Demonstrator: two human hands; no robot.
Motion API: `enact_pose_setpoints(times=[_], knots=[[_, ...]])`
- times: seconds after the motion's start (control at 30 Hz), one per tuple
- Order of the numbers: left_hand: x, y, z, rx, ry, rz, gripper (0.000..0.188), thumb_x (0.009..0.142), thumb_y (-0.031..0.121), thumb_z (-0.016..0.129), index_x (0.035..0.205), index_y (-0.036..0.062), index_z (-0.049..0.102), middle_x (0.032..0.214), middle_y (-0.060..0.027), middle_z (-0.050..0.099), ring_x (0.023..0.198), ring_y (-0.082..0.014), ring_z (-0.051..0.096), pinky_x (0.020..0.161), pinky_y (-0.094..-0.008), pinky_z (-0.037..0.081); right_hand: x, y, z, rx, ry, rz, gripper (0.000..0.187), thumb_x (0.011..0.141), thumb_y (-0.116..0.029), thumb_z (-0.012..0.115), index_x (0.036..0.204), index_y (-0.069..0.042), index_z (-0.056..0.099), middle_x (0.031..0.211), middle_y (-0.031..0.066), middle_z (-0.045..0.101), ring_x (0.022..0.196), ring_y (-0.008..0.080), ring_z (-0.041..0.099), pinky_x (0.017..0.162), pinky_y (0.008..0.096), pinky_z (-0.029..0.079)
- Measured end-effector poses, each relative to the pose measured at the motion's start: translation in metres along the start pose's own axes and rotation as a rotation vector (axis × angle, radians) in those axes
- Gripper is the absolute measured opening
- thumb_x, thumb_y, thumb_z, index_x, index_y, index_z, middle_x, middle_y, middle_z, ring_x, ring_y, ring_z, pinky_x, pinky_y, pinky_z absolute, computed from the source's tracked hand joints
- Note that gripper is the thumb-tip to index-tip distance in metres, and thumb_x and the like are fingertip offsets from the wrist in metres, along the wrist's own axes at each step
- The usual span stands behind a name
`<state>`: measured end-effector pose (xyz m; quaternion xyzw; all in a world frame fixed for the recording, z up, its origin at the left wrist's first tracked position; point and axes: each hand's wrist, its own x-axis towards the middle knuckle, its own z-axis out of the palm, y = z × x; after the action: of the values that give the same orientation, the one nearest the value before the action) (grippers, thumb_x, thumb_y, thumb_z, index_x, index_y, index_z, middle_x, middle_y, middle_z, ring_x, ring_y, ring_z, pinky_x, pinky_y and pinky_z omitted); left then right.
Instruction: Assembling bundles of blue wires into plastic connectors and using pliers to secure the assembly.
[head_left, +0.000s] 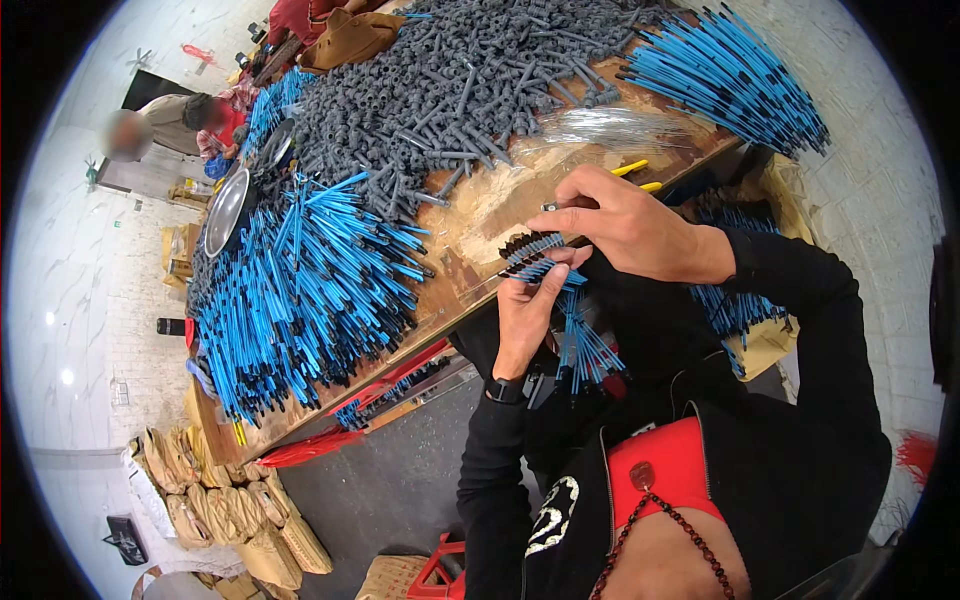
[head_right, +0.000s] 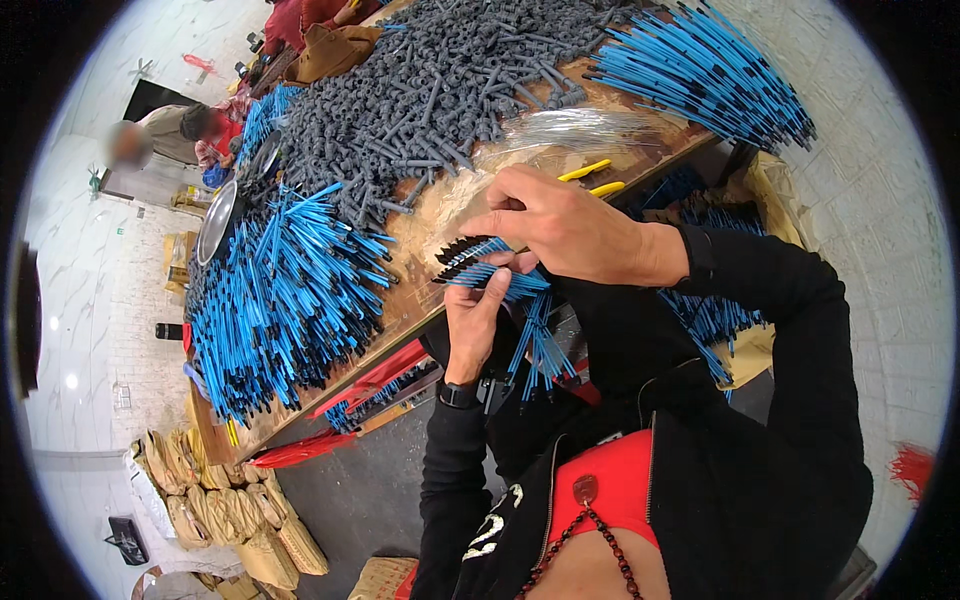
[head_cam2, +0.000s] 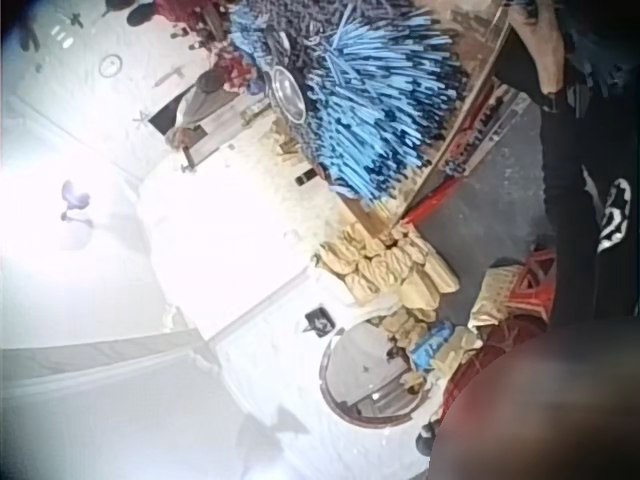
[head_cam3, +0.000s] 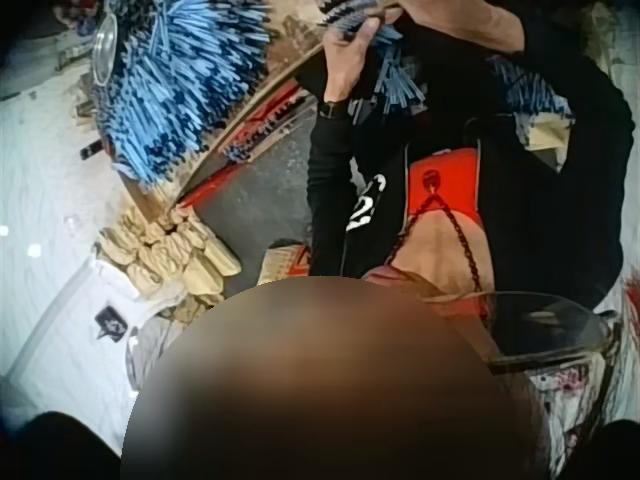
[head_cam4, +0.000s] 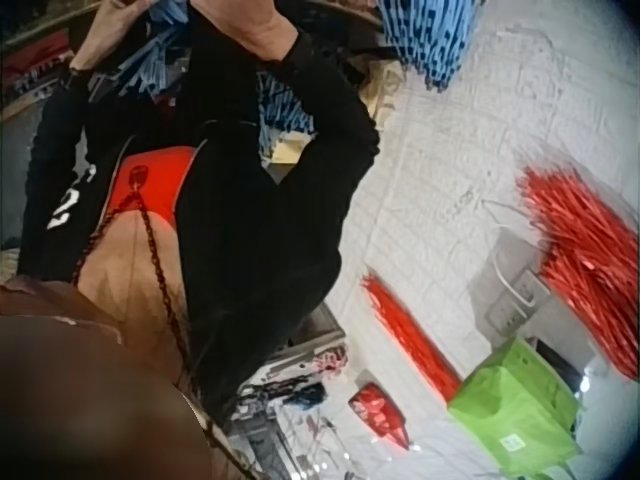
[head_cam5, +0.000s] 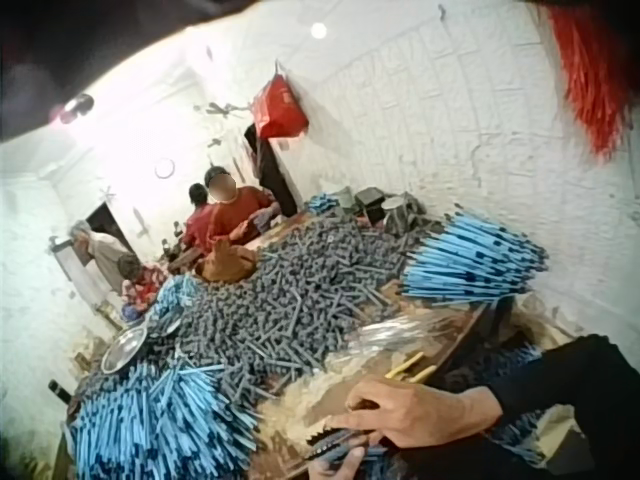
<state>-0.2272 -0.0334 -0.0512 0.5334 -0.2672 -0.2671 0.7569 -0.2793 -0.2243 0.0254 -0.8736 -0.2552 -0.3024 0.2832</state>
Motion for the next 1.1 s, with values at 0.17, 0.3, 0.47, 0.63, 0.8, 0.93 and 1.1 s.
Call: enact_pose_setpoints(times=[0.17,0.3,0.47,0.63,0.8,0.93,1.1], knots=[[0.001,-0.001,0.002,0.013,-0.038,0.023,0.022,0.097,0.005,0.058,0.116,-0.0052,0.062,0.111,-0.0125,0.068,0.112,-0.0248,0.064,0.097,-0.0325,0.048,0.000,0.007,-0.002,-0.016,-0.030,-0.084,0.041,0.080,0.005,0.061,0.119,-0.004,0.064,0.098,0.0095,0.051,0.087,0.0235,0.055,0.074,0.0318,0.048],[0.002,0.001,0.003,0.055,-0.040,0.026,0.022,0.097,0.005,0.058,0.116,-0.0051,0.062,0.112,-0.0128,0.068,0.112,-0.0240,0.064,0.097,-0.0324,0.048,0.000,0.011,-0.003,-0.245,-0.038,-0.255,0.039,0.081,0.002,0.062,0.119,-0.003,0.063,0.099,0.0099,0.052,0.088,0.0240,0.056,0.074,0.0326,0.048],[0.002,0.001,0.002,0.019,-0.056,0.006,0.022,0.097,0.004,0.059,0.116,-0.0049,0.062,0.112,-0.0116,0.068,0.110,-0.0229,0.064,0.095,-0.0312,0.049,-0.001,0.008,-0.002,0.092,-0.033,-0.012,0.040,0.080,-0.001,0.065,0.119,-0.003,0.063,0.099,0.0103,0.053,0.089,0.0246,0.055,0.074,0.0340,0.048],[0.003,0.002,0.002,0.153,-0.005,-0.002,0.022,0.097,0.003,0.058,0.116,-0.0047,0.062,0.112,-0.0103,0.068,0.111,-0.0238,0.064,0.094,-0.0304,0.049,0.003,0.008,-0.008,-0.072,-0.043,-0.147,0.042,0.078,-0.002,0.067,0.120,-0.002,0.063,0.098,0.0106,0.053,0.087,0.0254,0.055,0.074,0.0352,0.048],[0.002,0.002,0.003,0.048,-0.035,0.031,0.022,0.096,0.004,0.059,0.117,-0.0036,0.062,0.110,-0.0080,0.068,0.106,-0.0190,0.065,0.093,-0.0295,0.049,0.006,0.007,-0.008,-0.048,-0.035,-0.163,0.046,0.075,-0.005,0.069,0.121,-0.002,0.062,0.097,0.0105,0.053,0.087,0.0259,0.055,0.074,0.0359,0.048],[0.003,0.000,0.000,0.062,-0.021,0.012,0.022,0.096,0.005,0.060,0.117,-0.0033,0.063,0.109,-0.0068,0.069,0.101,-0.0154,0.065,0.091,-0.0283,0.049,0.003,0.002,-0.005,-0.035,-0.038,-0.107,0.048,0.075,-0.007,0.070,0.122,-0.002,0.062,0.099,0.0107,0.053,0.087,0.0258,0.055,0.074,0.0362,0.048],[0.004,-0.003,-0.004,0.146,-0.011,0.006,0.021,0.097,0.006,0.060,0.116,-0.0024,0.064,0.106,-0.0046,0.069,0.096,-0.0103,0.063,0.085,-0.0245,0.049,0.003,0.000,-0.004,-0.242,-0.030,-0.212,0.047,0.076,-0.007,0.070,0.121,-0.002,0.061,0.100,0.0111,0.054,0.088,0.0255,0.055,0.075,0.0362,0.048]])
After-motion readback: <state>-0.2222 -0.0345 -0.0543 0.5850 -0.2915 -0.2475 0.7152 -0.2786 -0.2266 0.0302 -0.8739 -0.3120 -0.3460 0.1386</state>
